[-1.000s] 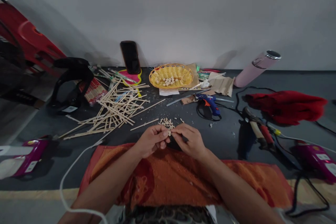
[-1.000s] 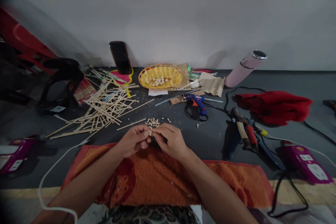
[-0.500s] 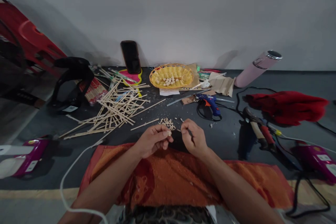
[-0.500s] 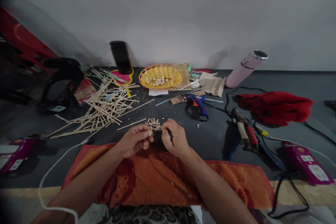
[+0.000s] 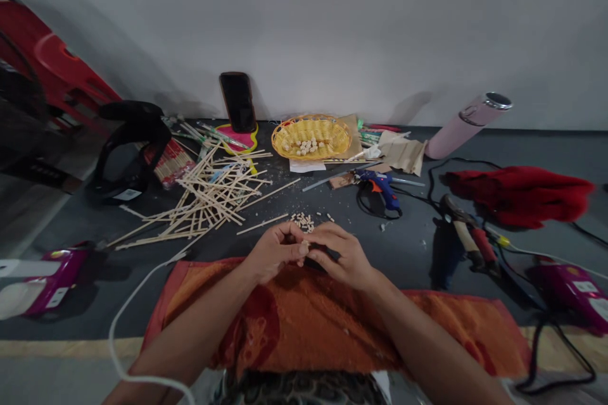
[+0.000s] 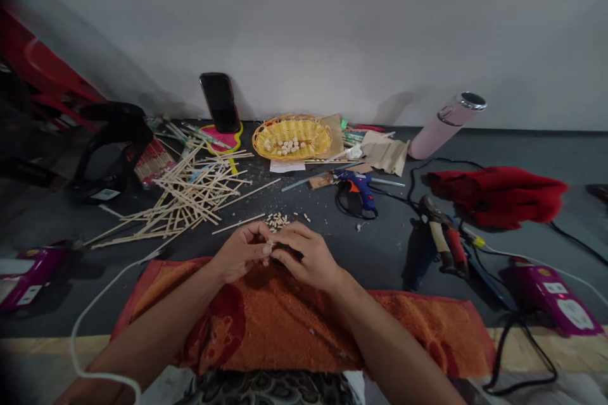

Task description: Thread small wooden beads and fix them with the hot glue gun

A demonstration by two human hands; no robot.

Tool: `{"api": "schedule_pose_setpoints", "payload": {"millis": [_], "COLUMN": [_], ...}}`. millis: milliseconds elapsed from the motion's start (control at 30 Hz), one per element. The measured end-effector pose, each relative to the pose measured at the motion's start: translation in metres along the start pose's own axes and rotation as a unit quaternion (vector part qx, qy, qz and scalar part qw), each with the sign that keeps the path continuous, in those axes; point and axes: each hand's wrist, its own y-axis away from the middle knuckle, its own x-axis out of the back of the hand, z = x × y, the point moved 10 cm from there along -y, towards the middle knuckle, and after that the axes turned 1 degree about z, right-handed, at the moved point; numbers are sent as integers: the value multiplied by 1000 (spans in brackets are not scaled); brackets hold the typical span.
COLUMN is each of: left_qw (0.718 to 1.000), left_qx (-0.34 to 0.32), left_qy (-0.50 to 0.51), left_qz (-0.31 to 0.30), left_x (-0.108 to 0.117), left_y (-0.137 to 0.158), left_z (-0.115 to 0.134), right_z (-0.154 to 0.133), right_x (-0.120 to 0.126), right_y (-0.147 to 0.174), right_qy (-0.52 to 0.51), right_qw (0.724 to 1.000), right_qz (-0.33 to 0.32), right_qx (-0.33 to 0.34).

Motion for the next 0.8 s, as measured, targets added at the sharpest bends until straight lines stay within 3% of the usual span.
{"api": "schedule_pose_setpoints", "payload": {"millis": [267, 800], "left_qw": [1000, 999], "left_qx": [18, 20], "left_qy": [14, 12], "left_qz": [-11, -27], "left_x": [1, -2], "left_y": [1, 0], "left_z": [-7, -9], "right_z": [3, 3], "right_x": [6, 0], "right_y": [1, -1], "right_qy": [-37, -39], "right_qw": [998, 999], "right_qz": [41, 30], "right_qx": [-6, -8]}}
